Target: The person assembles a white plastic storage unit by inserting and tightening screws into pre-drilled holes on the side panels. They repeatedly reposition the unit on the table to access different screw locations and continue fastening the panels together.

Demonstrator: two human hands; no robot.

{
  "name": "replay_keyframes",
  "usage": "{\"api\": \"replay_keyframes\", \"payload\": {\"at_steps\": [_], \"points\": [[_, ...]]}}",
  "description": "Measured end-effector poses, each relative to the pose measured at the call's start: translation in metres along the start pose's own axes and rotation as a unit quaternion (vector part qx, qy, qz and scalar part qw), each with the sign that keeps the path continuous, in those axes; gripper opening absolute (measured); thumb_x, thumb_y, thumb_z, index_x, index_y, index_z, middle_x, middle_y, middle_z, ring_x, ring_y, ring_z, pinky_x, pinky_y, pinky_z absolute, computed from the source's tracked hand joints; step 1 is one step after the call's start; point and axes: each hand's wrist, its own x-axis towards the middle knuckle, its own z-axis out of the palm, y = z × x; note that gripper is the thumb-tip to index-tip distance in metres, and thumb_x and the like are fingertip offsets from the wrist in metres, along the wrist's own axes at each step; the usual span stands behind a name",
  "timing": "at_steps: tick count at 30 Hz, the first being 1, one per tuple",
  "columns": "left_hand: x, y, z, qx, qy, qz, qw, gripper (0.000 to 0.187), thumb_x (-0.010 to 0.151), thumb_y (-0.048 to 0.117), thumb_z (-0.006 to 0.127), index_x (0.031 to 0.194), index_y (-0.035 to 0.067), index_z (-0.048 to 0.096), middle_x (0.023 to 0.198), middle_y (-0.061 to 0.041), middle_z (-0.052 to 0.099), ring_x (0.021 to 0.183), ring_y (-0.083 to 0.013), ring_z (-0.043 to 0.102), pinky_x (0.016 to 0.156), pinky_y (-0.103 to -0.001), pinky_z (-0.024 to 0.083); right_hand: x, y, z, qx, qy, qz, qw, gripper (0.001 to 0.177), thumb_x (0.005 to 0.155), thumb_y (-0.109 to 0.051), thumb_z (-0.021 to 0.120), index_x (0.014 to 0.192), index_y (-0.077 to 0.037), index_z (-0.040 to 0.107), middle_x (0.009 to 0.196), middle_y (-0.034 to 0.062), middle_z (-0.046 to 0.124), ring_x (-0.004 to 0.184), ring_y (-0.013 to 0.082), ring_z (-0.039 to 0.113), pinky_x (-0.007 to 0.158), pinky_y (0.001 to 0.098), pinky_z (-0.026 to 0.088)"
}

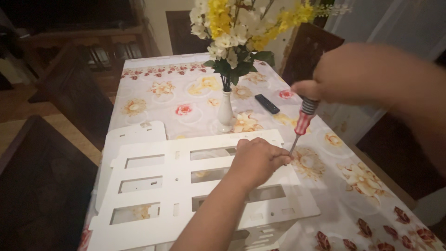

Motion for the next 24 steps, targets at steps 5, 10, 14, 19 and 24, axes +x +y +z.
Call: {"api": "replay_keyframes", "payload": {"at_steps": [5,10,14,19,24], "points": [[-0.001,0.001,-0.002,-0.005,0.010,0.005,1.000,0.019,0.090,0.039,0.068,0.096,0.029,0.083,0.088,0.001,0.078,0.093,-0.0203,0.068,0.087,-0.044,0.037,-0.002,-0.010,-0.004,0.066,-0.061,0.062,0.994,0.079,0.102,-0.070,0.042,0.087,-0.005,0.083,0.086,0.0165,0.081,0.080,0.0292,0.078,0.075,0.0416,0.060],[-0.001,0.002,-0.002,-0.011,0.000,-0.006,1.000,0.019,0.090,0.039,0.068,0.096,0.029,0.083,0.088,0.001,0.078,0.094,-0.0194,0.068,0.088,-0.043,0.037,0.001,0.009,0.000,0.159,-0.018,-0.036,0.987,0.060,0.085,-0.055,0.072,0.136,-0.025,0.061,0.110,0.0055,0.074,0.089,0.0230,0.076,0.081,0.0416,0.058],[-0.001,0.001,-0.001,-0.015,0.008,-0.003,1.000,0.019,0.089,0.038,0.069,0.095,0.028,0.083,0.087,0.001,0.078,0.094,-0.0194,0.068,0.089,-0.042,0.037,0.000,0.011,-0.007,0.118,0.006,-0.132,0.984,0.045,0.082,-0.047,0.071,0.122,-0.027,0.077,0.098,0.0003,0.080,0.088,0.0191,0.074,0.080,0.0404,0.059],[-0.001,0.001,0.000,-0.016,0.019,0.010,1.000,0.019,0.090,0.039,0.069,0.098,0.027,0.082,0.092,0.001,0.078,0.094,-0.0205,0.068,0.088,-0.043,0.038,-0.005,-0.005,0.000,0.080,-0.016,0.049,0.995,0.056,0.099,-0.060,0.053,0.100,-0.011,0.079,0.074,0.0127,0.077,0.071,0.0287,0.076,0.069,0.0430,0.059],[-0.001,0.003,-0.003,0.002,-0.005,-0.009,1.000,0.020,0.090,0.039,0.068,0.098,0.029,0.083,0.088,-0.001,0.078,0.093,-0.0211,0.068,0.088,-0.043,0.037,0.002,-0.005,0.014,0.011,0.015,0.051,0.999,0.086,0.097,-0.073,0.036,0.069,-0.005,0.082,0.067,0.0128,0.074,0.068,0.0293,0.073,0.067,0.0435,0.058]]}}
